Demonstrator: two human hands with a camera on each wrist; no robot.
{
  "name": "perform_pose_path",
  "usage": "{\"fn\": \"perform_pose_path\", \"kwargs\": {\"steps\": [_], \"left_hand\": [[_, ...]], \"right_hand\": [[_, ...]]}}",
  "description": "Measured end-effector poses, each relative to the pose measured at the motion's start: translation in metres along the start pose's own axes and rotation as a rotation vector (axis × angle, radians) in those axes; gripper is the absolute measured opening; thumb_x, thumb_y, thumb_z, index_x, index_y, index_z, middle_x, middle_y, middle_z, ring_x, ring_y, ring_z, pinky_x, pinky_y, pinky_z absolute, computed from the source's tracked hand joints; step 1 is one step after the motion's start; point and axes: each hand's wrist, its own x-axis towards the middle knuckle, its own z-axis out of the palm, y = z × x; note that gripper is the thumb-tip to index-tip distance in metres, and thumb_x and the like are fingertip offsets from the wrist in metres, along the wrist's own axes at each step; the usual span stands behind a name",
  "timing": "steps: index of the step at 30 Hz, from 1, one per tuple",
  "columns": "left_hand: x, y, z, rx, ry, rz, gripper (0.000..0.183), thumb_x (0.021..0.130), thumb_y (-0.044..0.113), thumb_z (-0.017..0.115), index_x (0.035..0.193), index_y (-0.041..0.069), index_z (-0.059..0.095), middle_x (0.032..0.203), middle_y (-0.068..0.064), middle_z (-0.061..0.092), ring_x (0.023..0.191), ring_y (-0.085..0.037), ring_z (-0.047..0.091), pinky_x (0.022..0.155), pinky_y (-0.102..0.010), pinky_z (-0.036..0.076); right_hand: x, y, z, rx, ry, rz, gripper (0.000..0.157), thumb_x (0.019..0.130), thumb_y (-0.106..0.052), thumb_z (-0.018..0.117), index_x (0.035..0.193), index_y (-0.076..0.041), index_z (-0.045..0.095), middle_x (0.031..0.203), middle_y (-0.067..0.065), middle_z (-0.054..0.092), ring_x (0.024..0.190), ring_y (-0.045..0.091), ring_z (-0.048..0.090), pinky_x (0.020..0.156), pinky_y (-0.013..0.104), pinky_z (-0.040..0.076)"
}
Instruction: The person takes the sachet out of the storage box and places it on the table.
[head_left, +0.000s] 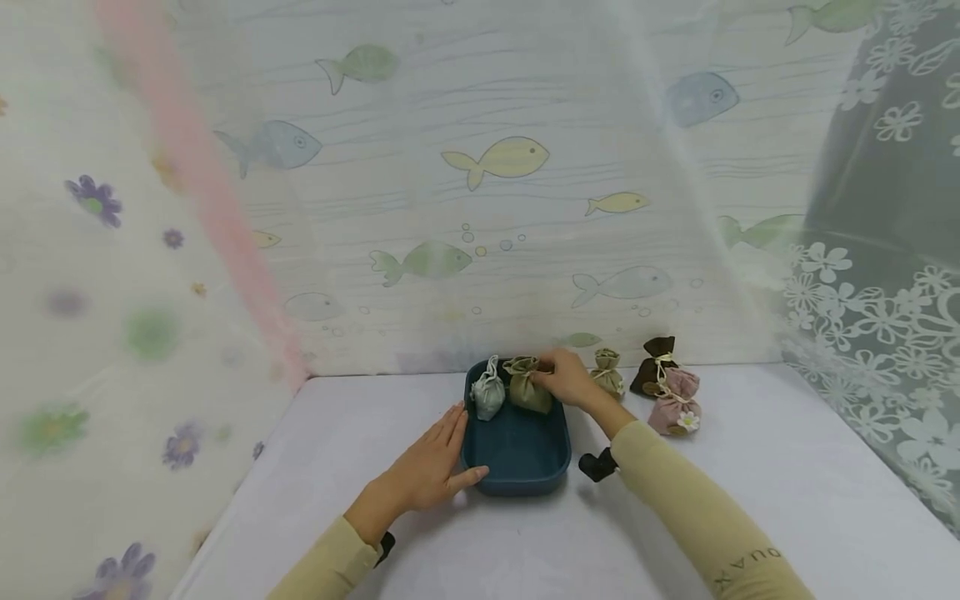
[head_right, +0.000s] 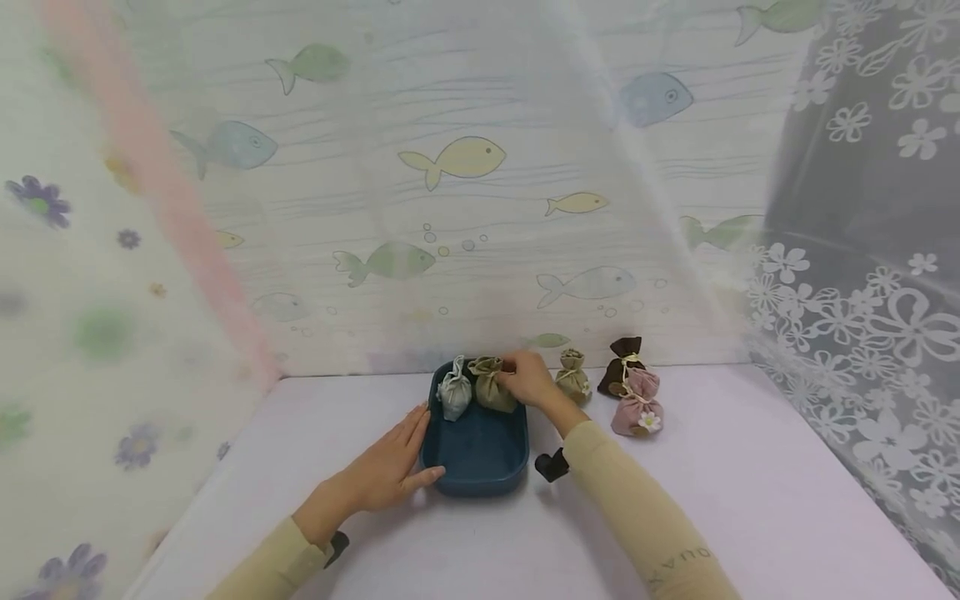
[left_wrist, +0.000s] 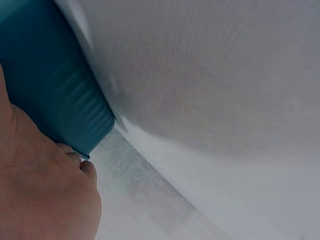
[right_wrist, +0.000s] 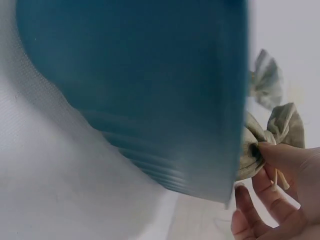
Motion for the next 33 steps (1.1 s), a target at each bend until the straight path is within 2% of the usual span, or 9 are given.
{"fn": "perform_pose_path", "kwargs": {"steps": [4,8,11,15,16,23,30,33], "left_hand": [[0.0,-0.001,0.001,0.01,0.006,0.001,0.103,0.1,0.075,0.032,0.162,-0.005,0.012,0.171,-0.019,0.002,0.158,-0.033,0.006,0.125,-0.05,0.019],[0.002,-0.003,0.004,0.032,-0.003,-0.007,0.105,0.099,0.077,0.028,0.162,-0.004,0.011,0.172,-0.017,0.0,0.158,-0.03,0.004,0.126,-0.048,0.017],[0.003,-0.005,0.006,0.036,-0.009,-0.01,0.105,0.098,0.078,0.027,0.163,-0.003,0.01,0.172,-0.016,-0.001,0.159,-0.029,0.002,0.126,-0.046,0.016],[0.003,-0.004,0.006,0.03,-0.008,-0.003,0.105,0.099,0.078,0.027,0.163,-0.004,0.01,0.172,-0.016,-0.002,0.158,-0.031,0.003,0.126,-0.048,0.016],[0.003,-0.004,0.006,0.027,-0.006,-0.001,0.105,0.099,0.078,0.028,0.162,-0.004,0.009,0.172,-0.016,-0.002,0.158,-0.032,0.004,0.126,-0.048,0.017],[0.001,-0.004,0.004,0.025,-0.014,-0.01,0.104,0.099,0.078,0.026,0.163,-0.003,0.008,0.172,-0.016,-0.002,0.158,-0.031,0.003,0.126,-0.047,0.016],[0.001,-0.003,0.004,0.024,-0.001,0.0,0.103,0.1,0.076,0.029,0.162,-0.004,0.01,0.172,-0.017,-0.001,0.158,-0.032,0.005,0.126,-0.047,0.016],[0.001,-0.002,0.003,0.018,0.003,0.007,0.103,0.1,0.076,0.03,0.162,-0.004,0.01,0.171,-0.017,0.0,0.158,-0.034,0.006,0.126,-0.048,0.017]], "right_hand": [[-0.004,-0.004,-0.008,0.039,0.02,0.012,0.026,0.099,-0.009,0.064,0.115,0.01,0.069,0.116,0.029,0.068,0.109,0.046,0.065,0.09,0.056,0.055],[-0.01,-0.012,-0.02,0.097,0.031,0.04,0.02,0.1,-0.01,0.064,0.109,0.007,0.068,0.118,0.028,0.067,0.111,0.046,0.064,0.088,0.056,0.056],[-0.018,-0.017,-0.03,0.103,0.024,0.055,0.016,0.102,-0.011,0.063,0.107,0.004,0.068,0.12,0.026,0.066,0.113,0.046,0.063,0.087,0.054,0.057],[-0.027,-0.02,-0.042,0.088,0.032,0.037,0.018,0.102,-0.011,0.062,0.111,0.003,0.068,0.118,0.025,0.065,0.114,0.046,0.063,0.089,0.054,0.057],[-0.029,-0.021,-0.044,0.084,0.039,0.032,0.015,0.102,-0.011,0.063,0.108,0.002,0.068,0.116,0.024,0.066,0.114,0.046,0.063,0.089,0.054,0.056],[-0.042,-0.016,-0.059,0.06,0.083,0.016,0.02,0.1,-0.009,0.065,0.118,0.0,0.069,0.113,0.021,0.069,0.111,0.045,0.065,0.09,0.058,0.055],[-0.058,-0.005,-0.068,0.056,0.114,0.021,0.009,0.099,-0.009,0.066,0.103,-0.001,0.069,0.11,0.02,0.069,0.11,0.043,0.065,0.086,0.055,0.056],[-0.068,0.001,-0.071,0.056,0.135,0.03,0.01,0.098,-0.008,0.067,0.104,0.0,0.069,0.109,0.02,0.069,0.11,0.044,0.064,0.086,0.054,0.057]]}}
